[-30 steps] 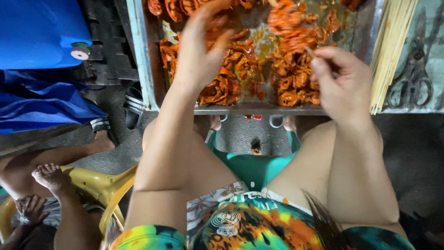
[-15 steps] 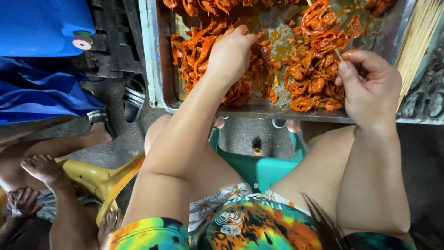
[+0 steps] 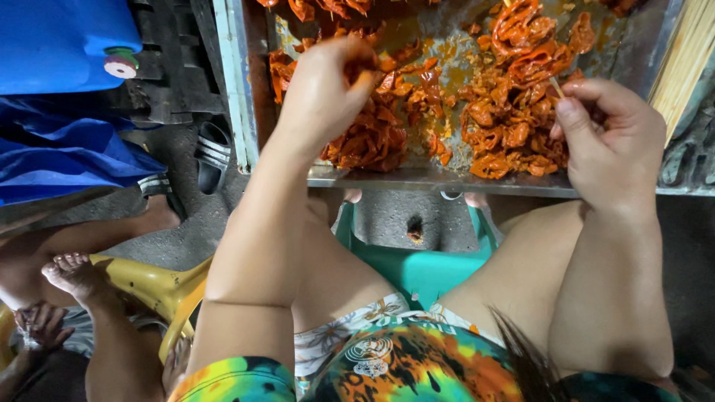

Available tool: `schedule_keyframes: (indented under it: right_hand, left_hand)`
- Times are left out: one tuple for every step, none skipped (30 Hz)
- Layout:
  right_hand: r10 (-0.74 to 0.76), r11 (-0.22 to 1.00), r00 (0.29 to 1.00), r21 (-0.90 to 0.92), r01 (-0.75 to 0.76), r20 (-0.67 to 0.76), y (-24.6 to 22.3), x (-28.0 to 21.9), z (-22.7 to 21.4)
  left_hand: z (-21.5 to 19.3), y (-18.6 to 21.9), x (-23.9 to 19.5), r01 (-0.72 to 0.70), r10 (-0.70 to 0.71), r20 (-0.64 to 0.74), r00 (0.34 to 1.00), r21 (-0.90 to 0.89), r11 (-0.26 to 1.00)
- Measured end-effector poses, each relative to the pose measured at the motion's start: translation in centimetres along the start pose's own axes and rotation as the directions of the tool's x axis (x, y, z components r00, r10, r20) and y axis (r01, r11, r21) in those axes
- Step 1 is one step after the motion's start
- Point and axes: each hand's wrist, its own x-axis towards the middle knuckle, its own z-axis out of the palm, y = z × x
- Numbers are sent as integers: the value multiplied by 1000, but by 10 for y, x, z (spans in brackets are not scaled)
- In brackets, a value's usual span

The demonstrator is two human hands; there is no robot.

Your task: The person threads pieces of marinated meat onto wooden skewers by hand from a metal tray and then uses shears to trim the ends of the meat on a skewer.

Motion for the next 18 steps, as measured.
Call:
schedule_keyframes:
  right_hand:
    - [-29, 999, 999, 15, 29, 19, 0, 1, 1]
    - [-59, 998, 998, 31, 58, 38, 0, 1, 1]
    - [-86, 995, 995, 47, 83, 58, 1, 1, 2]
    - [-62, 997, 997, 48, 60, 48, 2, 2, 2]
    - [-35, 998, 999, 51, 33, 38, 3, 2, 1]
    - [-7, 999, 1000, 53, 5, 28, 4, 1, 1]
    - [-31, 999, 999, 45, 29, 43, 5, 1, 1]
    - [-54, 998, 997, 38, 52, 59, 4, 0, 2]
    - [-79, 997, 994, 29, 77, 73, 4, 0, 1]
    - [-78, 997, 994, 21, 76, 71, 3, 1, 2]
    - [-72, 997, 995, 13, 71, 70, 2, 0, 2]
    - [-56, 998, 997, 5, 55, 61, 1, -1, 2]
    - [-41, 999, 998, -3, 41, 53, 1, -1, 2]
    - [-15, 1000, 999, -9, 15, 36, 0, -1, 2]
    - [12, 1000, 1000, -13, -12, 21, 0, -1, 1]
    - [-15, 1000, 999, -6, 15, 39, 1, -2, 1]
    - [-45, 999, 997, 5, 45, 55, 2, -1, 2]
    - [-76, 997, 995, 17, 75, 72, 3, -1, 1]
  left_hand:
    - [-6, 1, -4, -30, 29, 41, 999, 23, 999]
    - [-11, 2, -7, -61, 57, 83, 995, 45, 997]
    - [-14, 0, -11, -89, 81, 127, 989, 64, 994]
    - [-17, -4, -9, -51, 48, 33, 998, 99, 994]
    - [-19, -9, -6, -6, 14, -59, 998, 132, 991]
    - [-20, -15, -4, 42, -18, -152, 988, 160, 986]
    - [-21, -21, 0, 15, 26, -208, 978, 194, 981]
    - [-22, -28, 3, -10, 72, -262, 962, 230, 973]
    - [-21, -34, 7, -35, 121, -313, 942, 266, 963]
    - [-15, -38, 15, -4, 84, -277, 957, 276, 961]
    - [-6, -41, 21, 29, 42, -238, 970, 286, 958]
    - [2, -44, 24, 61, -1, -199, 980, 296, 953]
    - [10, -47, 25, 22, 54, -212, 976, 341, 940]
    - [17, -49, 26, -16, 110, -221, 969, 385, 923]
    - [23, -51, 25, -52, 163, -228, 960, 430, 902]
    - [25, -54, 26, -21, 125, -220, 968, 423, 906]
    - [26, -56, 29, 7, 90, -213, 973, 419, 908]
    - [28, -57, 29, 36, 56, -206, 977, 415, 909]
